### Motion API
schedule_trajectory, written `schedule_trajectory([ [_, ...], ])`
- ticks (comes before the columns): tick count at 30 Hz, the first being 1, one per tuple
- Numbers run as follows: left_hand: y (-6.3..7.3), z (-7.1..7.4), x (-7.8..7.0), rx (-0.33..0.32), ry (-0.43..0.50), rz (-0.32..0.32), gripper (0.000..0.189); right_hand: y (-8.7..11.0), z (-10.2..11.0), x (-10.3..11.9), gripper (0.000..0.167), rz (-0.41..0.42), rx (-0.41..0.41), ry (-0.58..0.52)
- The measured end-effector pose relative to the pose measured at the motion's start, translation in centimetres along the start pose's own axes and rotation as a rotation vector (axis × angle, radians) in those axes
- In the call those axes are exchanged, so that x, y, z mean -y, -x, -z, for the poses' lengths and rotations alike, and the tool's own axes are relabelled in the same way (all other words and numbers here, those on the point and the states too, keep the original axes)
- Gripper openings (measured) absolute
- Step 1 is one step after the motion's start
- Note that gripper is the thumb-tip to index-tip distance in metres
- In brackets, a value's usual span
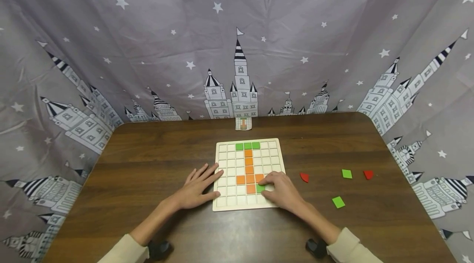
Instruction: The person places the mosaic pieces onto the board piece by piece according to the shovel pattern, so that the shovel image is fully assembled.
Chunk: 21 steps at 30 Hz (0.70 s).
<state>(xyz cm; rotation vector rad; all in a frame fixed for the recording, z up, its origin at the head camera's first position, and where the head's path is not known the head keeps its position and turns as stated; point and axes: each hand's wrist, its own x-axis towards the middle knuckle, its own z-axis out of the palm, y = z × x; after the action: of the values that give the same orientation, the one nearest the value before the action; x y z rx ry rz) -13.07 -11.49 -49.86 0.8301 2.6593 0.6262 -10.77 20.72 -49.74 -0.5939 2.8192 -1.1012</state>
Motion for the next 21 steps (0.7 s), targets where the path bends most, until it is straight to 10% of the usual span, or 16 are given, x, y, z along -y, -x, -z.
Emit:
schedule_trajectory([
  [21,0.0,0.0,0.0,-0.001,0.009,0.004,0.069,4.3,5.2,-3.7,0.025,-0.024,-0.192,0.080],
])
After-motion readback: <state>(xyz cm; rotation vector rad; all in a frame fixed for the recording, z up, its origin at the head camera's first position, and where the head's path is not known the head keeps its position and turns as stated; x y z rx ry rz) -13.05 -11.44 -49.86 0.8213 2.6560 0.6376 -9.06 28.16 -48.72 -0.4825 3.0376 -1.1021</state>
